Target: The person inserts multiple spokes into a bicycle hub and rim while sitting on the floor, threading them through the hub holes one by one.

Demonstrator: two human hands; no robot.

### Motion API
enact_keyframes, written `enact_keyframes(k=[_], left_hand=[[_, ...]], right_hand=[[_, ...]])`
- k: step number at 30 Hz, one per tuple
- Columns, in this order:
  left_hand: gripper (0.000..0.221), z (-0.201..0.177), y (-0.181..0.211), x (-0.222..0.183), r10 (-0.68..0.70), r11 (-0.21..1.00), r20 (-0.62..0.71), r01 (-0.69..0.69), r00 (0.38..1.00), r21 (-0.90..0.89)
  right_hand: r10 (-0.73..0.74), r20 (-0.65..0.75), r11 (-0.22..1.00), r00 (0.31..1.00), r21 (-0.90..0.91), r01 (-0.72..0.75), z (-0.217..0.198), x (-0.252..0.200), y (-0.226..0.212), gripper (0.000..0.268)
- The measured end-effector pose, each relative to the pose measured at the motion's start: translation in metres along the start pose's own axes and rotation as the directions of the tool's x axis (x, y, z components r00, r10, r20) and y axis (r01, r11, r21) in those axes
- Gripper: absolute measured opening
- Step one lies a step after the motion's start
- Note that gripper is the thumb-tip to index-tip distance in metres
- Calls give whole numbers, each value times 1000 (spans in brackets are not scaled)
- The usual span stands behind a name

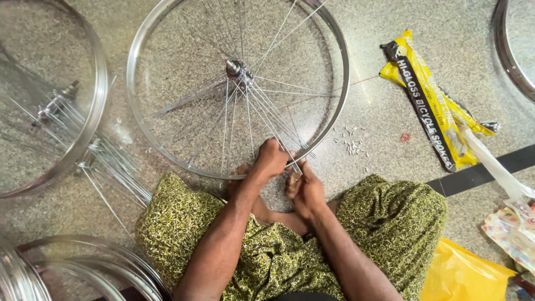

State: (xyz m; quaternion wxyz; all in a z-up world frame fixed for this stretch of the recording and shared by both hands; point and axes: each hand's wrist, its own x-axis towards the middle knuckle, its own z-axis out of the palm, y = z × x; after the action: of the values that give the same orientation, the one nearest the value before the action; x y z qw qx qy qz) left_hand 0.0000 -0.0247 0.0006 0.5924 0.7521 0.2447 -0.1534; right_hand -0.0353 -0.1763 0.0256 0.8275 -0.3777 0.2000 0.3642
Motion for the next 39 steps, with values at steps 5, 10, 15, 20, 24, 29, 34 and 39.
enact_keyframes(k=[5, 10, 15, 20, 24, 29, 34, 39], left_hand=[[25, 0, 4, 0, -8, 989, -22, 11, 1000, 145], [28, -4, 4, 1, -15, 988, -29, 19, 999, 152], [30, -3, 5, 3, -82, 983, -4, 81, 997, 163], [12, 7, -4, 4, 65, 996, -211, -77, 975, -50], [8, 4, -11, -2, 74, 984, -250, -112, 965, -140], [22, -40, -9, -26, -129, 851, -50, 137, 990, 508], [39, -73, 28, -58, -90, 782, -267, 234, 960, 578], [32, -59, 32, -22, 194, 968, -475, -90, 859, 232]], right_hand=[[56, -133, 991, 989, 131, -39, 15, -10, -12, 53], [6, -92, 999, 996, -47, -10, 13, -7, -8, 58], [54, -128, 998, 990, -12, -56, 6, -3, -9, 53], [-19, -224, 999, 974, -48, 8, -27, 15, 2, 46], [-126, -331, 989, 935, -111, 94, -39, 16, -14, 35], [-272, -454, 960, 848, -186, 208, -22, 1, -44, 25], [-567, -287, 777, 772, -498, 386, 0, 2, -65, 18], [-620, 277, 28, 734, -927, 374, 58, 57, -99, 20]])
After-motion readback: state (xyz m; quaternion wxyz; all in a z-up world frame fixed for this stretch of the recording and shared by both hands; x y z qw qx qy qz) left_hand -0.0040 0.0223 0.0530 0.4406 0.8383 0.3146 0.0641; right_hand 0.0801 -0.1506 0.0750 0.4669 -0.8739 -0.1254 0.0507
